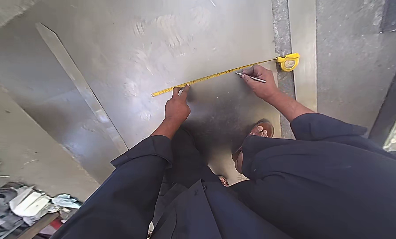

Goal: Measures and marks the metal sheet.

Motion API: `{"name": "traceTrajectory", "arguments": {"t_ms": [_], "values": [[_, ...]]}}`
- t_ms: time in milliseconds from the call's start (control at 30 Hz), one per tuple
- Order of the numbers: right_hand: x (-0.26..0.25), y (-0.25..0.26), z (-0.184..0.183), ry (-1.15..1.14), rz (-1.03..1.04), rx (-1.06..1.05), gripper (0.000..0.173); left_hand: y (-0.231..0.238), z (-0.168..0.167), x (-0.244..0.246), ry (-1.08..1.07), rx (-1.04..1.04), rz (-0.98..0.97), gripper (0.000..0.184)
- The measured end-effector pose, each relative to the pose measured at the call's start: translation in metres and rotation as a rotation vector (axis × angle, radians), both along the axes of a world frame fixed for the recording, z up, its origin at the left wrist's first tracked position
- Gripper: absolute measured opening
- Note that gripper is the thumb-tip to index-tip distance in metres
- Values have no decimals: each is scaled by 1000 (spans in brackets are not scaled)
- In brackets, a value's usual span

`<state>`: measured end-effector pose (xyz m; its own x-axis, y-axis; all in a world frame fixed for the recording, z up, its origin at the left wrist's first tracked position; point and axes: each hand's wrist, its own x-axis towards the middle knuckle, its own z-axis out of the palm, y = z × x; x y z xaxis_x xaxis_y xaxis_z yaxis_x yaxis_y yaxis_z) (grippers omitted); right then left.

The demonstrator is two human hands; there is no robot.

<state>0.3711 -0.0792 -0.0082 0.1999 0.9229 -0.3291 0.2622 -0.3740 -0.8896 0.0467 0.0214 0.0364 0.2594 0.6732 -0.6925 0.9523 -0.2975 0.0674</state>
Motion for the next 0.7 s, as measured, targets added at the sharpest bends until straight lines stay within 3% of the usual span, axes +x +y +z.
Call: {"name": "traceTrajectory", "arguments": {"t_ms": [700], "values": [[-5,-2,-8,-60,-1,65,17,2,-1,0,2,-1,7,75]]}}
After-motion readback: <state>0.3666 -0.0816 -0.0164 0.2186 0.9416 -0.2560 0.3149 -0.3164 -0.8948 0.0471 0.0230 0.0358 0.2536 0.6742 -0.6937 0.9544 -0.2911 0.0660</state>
